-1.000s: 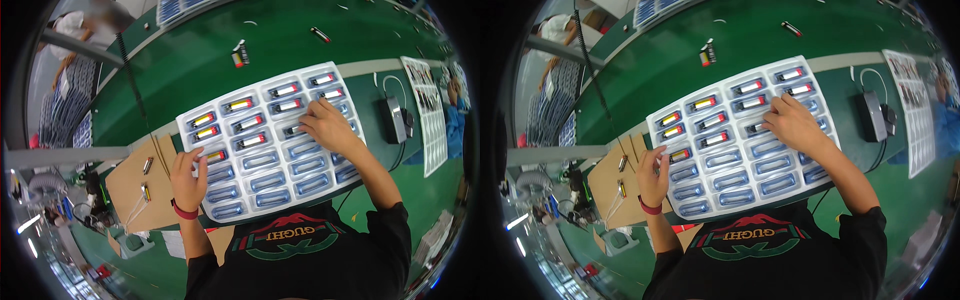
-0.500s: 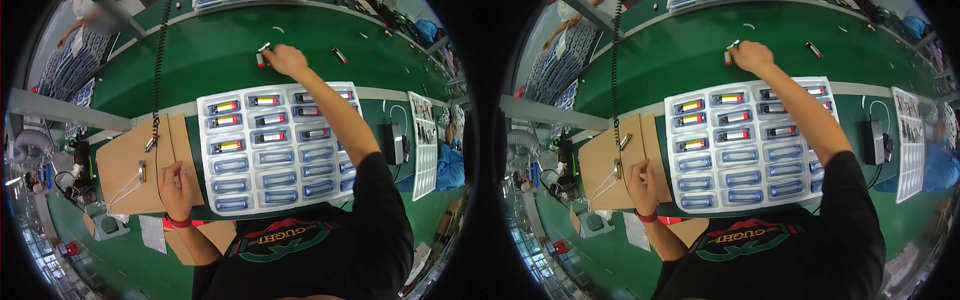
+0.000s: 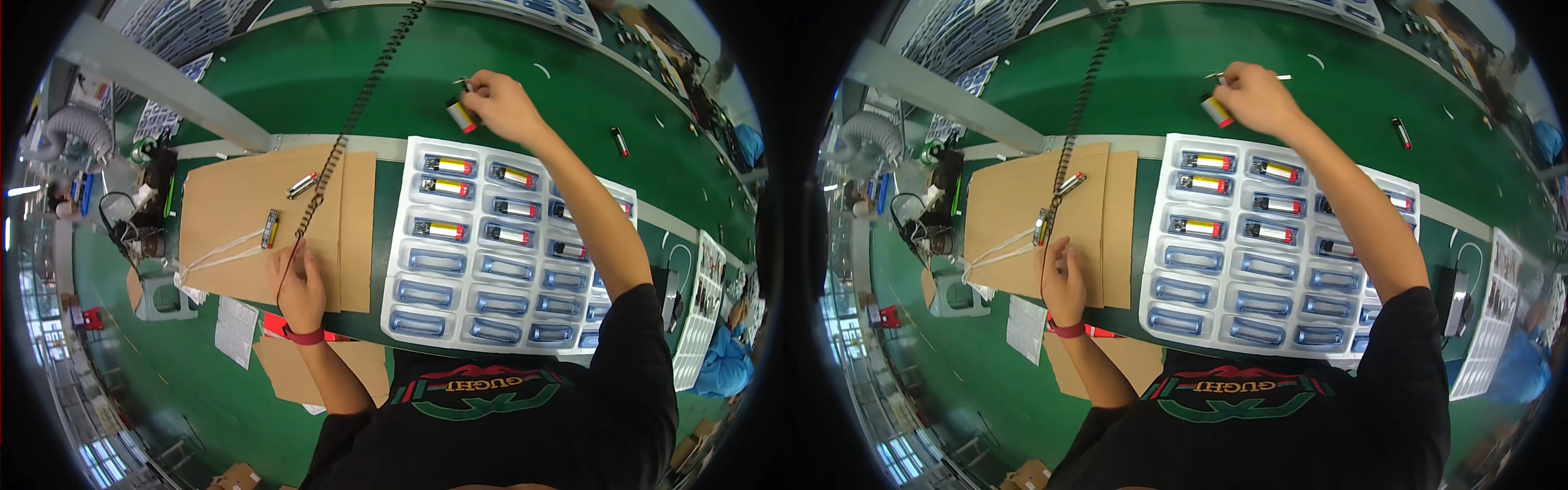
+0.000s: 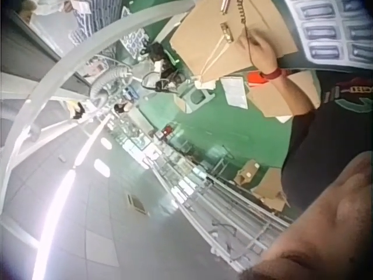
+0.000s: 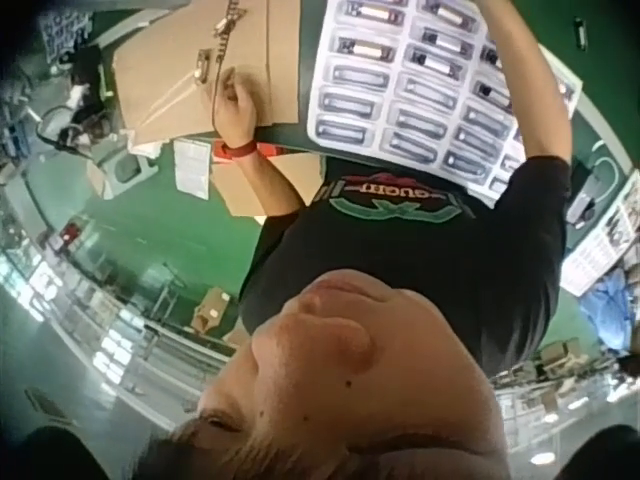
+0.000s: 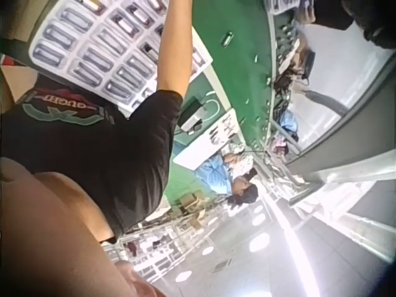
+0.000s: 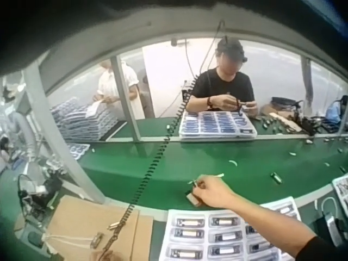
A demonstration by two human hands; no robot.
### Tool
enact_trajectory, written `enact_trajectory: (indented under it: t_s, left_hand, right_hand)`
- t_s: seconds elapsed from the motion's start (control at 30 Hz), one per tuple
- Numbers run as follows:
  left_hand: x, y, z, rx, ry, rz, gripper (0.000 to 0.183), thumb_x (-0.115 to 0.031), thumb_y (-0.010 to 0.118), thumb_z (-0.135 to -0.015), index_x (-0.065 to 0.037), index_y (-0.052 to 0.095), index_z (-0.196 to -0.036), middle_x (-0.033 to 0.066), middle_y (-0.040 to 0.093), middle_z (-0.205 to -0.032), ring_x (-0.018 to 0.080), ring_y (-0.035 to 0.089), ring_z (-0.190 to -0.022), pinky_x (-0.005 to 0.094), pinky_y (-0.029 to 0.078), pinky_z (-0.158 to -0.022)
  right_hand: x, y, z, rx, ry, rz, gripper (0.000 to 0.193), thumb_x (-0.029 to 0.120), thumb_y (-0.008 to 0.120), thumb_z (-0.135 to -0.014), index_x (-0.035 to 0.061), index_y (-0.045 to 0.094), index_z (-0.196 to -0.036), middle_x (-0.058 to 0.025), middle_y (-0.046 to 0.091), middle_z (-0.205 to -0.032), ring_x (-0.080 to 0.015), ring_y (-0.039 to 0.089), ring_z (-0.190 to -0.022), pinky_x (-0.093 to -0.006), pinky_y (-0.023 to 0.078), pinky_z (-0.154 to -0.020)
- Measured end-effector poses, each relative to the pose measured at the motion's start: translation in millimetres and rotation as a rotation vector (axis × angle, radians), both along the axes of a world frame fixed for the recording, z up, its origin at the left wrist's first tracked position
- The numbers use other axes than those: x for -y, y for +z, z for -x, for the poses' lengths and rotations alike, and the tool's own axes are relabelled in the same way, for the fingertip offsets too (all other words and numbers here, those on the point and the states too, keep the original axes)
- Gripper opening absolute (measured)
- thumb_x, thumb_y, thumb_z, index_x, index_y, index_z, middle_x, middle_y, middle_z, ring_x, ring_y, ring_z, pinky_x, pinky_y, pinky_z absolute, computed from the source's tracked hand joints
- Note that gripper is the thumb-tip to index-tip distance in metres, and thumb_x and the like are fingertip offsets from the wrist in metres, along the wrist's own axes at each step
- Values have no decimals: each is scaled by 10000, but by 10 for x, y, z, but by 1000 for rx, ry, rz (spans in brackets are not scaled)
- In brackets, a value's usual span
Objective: The person assembles electronic components by hand, inserting small batteries into blue plastic housings and placing the assembled components into an organized tray.
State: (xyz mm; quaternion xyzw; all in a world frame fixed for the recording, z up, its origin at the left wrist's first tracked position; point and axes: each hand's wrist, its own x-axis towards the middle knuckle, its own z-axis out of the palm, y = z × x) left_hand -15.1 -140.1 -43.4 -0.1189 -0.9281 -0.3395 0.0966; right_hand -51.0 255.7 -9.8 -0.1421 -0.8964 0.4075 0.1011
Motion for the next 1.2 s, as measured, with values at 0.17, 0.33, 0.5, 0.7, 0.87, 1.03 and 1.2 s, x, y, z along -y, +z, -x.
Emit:
enact_trajectory:
  t_s: [0.17, 0.33, 0.5, 0.7, 0.87, 1.03, 1.2]
  left_hand:
    - [12, 80, 234, -60, 29, 72, 221, -74, 602, -848, -25, 628, -1063, 150, 583, -1008, 341, 543, -998, 410, 428, -891]
    - [-189, 90, 734, -299, -151, 178, 299, -67, 613, -814, -47, 607, -1112, 163, 595, -1064, 354, 543, -993, 422, 429, -883]
    - [-327, 81, 1178, -320, -249, 274, 250, -107, 597, -852, -44, 630, -1091, 134, 624, -1039, 320, 552, -959, 401, 438, -865]
    - [-433, 199, 1217, -110, -470, 323, 214, -81, 627, -824, 6, 656, -1017, 127, 642, -951, 256, 597, -848, 366, 475, -774]
    - [-976, 558, 553, 407, -479, -965, 311, -22, 582, -887, 53, 559, -1187, 66, 625, -938, 116, 587, -764, 237, 477, -695]
    - [-1494, 872, -204, 418, -641, -1089, 380, -6, 538, -895, 63, 479, -1264, 108, 583, -1060, 145, 587, -852, 281, 493, -758]
    - [-1721, 948, -328, 566, -806, -1040, 436, -6, 614, -861, 62, 468, -1266, 116, 593, -1026, 158, 599, -889, 270, 496, -788]
  right_hand:
    - [1068, 233, -45, 126, 432, 410, 205, 167, 636, -837, -17, 587, -914, -73, 640, -745, -106, 586, -617, -261, 474, -519]
    - [1735, -54, -132, 172, 804, 15, 262, 241, 623, -864, 7, 598, -979, -137, 656, -793, -289, 646, -764, -398, 508, -689]
    - [1878, -156, -201, 213, 839, -156, 281, 252, 628, -861, 17, 590, -1011, -146, 633, -923, -362, 617, -904, -455, 496, -768]
    - [1400, 272, -648, 79, 664, -241, 345, 252, 635, -863, 28, 567, -1116, -147, 610, -1006, -326, 631, -885, -434, 504, -770]
    - [1218, 495, -1020, 22, 356, 176, 508, 290, 696, -842, 19, 513, -1230, -141, 618, -1039, -215, 657, -772, -334, 529, -692]
    - [1138, 588, -1373, -241, 155, 509, 459, 128, 731, -829, -19, 531, -1216, -126, 619, -1084, -144, 637, -837, -267, 524, -668]
    - [849, 782, -1821, -55, -27, 939, 287, -8, 704, -822, -53, 612, -1090, -75, 661, -914, -107, 631, -833, -227, 526, -694]
